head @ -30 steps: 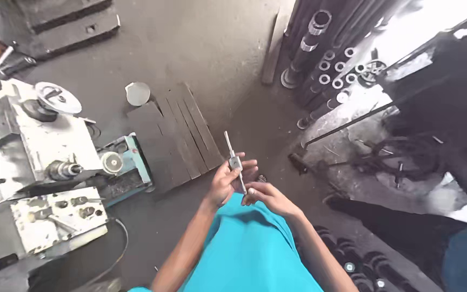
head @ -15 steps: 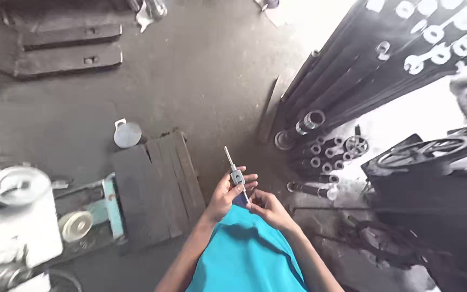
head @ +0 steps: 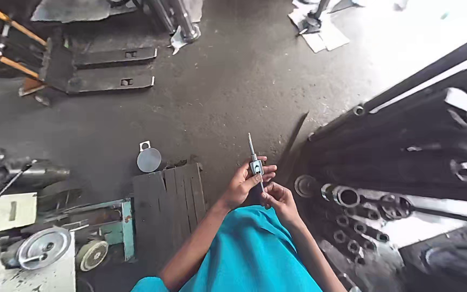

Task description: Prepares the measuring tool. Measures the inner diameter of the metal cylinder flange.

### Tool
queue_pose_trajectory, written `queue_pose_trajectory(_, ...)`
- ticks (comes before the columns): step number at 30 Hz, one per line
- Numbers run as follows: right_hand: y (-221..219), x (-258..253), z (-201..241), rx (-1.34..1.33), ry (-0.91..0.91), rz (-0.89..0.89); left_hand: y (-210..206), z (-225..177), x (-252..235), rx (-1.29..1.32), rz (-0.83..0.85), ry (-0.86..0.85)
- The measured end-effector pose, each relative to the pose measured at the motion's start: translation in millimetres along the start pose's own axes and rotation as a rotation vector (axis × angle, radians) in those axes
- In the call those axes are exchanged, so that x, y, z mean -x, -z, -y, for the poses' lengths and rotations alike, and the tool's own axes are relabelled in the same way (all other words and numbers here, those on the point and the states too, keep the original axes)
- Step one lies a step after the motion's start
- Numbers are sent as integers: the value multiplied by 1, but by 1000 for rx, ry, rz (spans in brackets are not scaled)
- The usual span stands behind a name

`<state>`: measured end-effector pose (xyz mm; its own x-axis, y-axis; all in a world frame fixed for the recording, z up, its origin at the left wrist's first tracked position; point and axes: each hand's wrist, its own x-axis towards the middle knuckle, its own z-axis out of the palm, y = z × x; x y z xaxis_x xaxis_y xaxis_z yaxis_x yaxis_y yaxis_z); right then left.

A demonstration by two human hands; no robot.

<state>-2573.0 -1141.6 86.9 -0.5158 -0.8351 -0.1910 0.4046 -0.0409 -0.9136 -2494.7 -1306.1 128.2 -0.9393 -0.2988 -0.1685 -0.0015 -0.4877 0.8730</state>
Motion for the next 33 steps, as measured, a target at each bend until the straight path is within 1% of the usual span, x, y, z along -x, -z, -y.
queue_pose_trajectory(2,18,-57,12,-37,-94,170,15,-15,-39,-12,-103,18)
queue_pose_trajectory(4,27,-129,35,-12,-138,277,33,-45,-87,-58,-201,-2)
queue_pose_trajectory(6,27,-183,62,62,-156,317,47,-69,-120,-39,-290,-21)
queue_pose_trajectory(9,26,-262,101,222,-107,296,72,-102,-177,12,-379,-78)
queue_pose_trajectory(12,34,-339,126,265,-112,355,102,-129,-235,102,-428,-108)
queue_pose_trajectory(15,51,-413,141,254,-185,401,139,-143,-305,146,-383,-115)
queue_pose_trajectory(18,68,-494,138,351,-162,359,189,-154,-387,134,-324,-84)
queue_pose_trajectory(20,75,-539,136,426,-158,250,219,-162,-437,114,-288,-45)
queue_pose_trajectory(22,76,-583,155,396,-163,86,239,-185,-490,73,-230,-28)
queue_pose_trajectory(24,78,-624,184,279,-118,-8,251,-220,-541,48,-128,-65)
queue_pose_trajectory(26,92,-663,216,186,-79,5,260,-251,-596,34,3,-132)
queue_pose_trajectory(28,103,-694,238,145,-66,17,269,-276,-645,-26,83,-152)
queue_pose_trajectory(30,116,-736,255,162,-21,-22,276,-299,-697,-92,90,-149)
queue_pose_trajectory(33,140,-802,264,186,70,-110,284,-317,-775,-152,87,-150)
